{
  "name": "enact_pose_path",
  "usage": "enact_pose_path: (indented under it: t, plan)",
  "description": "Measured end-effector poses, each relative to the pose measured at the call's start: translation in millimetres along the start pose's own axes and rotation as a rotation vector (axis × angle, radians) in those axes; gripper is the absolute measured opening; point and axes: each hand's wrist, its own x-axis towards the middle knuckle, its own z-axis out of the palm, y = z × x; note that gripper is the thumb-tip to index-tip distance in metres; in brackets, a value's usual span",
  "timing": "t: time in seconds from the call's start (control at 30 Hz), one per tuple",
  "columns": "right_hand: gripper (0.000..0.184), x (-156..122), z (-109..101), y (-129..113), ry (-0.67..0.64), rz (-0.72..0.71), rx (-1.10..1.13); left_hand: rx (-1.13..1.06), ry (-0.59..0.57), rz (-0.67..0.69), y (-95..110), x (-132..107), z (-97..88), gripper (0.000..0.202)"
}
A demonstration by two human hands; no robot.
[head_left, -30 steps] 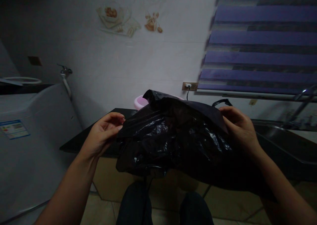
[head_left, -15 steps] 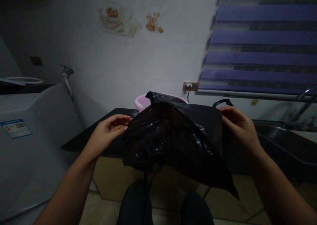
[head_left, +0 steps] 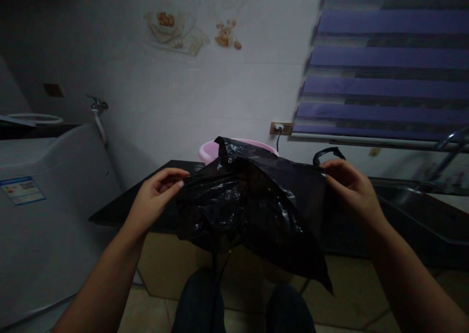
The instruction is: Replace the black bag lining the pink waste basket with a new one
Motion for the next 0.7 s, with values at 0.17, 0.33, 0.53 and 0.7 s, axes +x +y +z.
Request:
enact_pose_path:
  t: [0.17,0.33,0.53,0.7]
  plan:
    - [0.038,-1,0,3,0.003,0.008,0.037,-0.014,-0.02,-0.007,0,-2,0.3,0.026]
    - [0.036,-1,1,5,0.008,0.017,0.023,-0.019,0.003,-0.023,0,-3,0.5,0.028]
    - [0.033,-3,1,9,0.006,-0.026,-0.004,-0.024,0.014,-0.017,-2,-4,-1.4,0.024]
    - [0.03,-3,-1,13,0.001,-0.025,-0.013,-0.074,0.04,0.015,-3,-6,-1.5,0.02]
